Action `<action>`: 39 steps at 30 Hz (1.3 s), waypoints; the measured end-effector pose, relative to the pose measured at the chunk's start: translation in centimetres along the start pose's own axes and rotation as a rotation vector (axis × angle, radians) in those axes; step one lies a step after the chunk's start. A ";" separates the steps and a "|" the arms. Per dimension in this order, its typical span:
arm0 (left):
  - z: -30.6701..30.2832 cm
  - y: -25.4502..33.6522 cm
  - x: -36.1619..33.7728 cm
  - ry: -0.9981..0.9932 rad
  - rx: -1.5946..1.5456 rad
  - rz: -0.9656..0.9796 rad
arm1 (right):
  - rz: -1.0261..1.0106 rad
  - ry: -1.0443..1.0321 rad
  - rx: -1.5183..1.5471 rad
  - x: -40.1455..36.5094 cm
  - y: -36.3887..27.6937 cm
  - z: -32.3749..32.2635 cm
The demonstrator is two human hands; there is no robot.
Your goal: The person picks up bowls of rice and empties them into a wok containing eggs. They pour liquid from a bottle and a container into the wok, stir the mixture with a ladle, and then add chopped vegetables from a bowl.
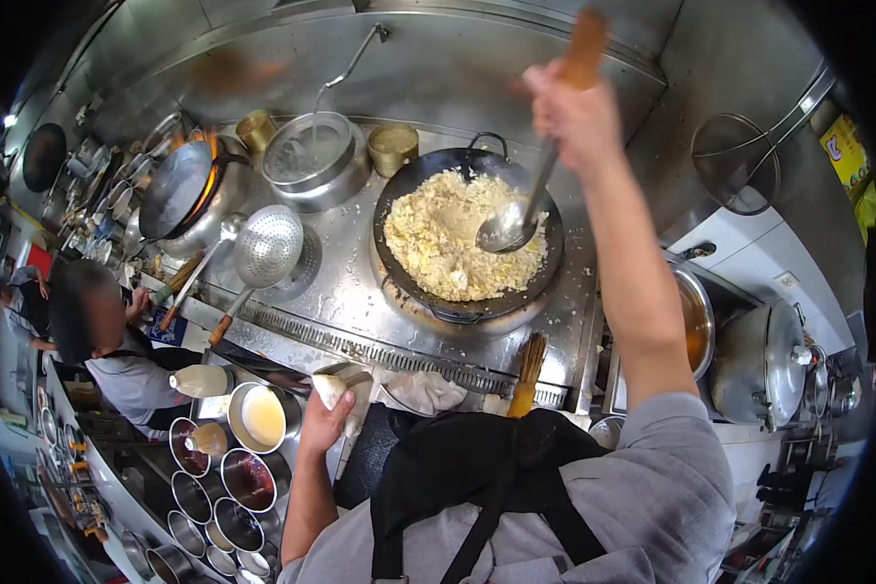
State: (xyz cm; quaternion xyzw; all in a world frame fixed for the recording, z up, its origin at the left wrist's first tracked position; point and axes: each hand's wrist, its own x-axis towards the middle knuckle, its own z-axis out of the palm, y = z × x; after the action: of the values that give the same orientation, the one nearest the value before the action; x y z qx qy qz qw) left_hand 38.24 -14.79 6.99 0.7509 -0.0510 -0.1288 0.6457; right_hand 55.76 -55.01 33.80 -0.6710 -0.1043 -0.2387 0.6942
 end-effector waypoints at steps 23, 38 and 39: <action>0.7 -1.3 0.8 0.024 -0.016 -0.102 | 0.070 -0.074 0.045 -6.9 13.4 -1.6; 1.6 -0.6 -0.2 -0.048 -0.023 -0.090 | 0.028 0.026 -0.122 -1.4 3.3 0.4; 1.7 -0.7 -0.4 -0.054 -0.027 -0.092 | -0.051 0.051 -0.101 -0.7 -0.4 0.1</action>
State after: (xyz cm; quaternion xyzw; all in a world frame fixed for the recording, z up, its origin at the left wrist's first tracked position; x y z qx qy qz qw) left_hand 37.37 -16.21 6.14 0.7399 -0.0322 -0.1791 0.6477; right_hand 54.94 -54.80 33.81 -0.6961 -0.0916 -0.2783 0.6554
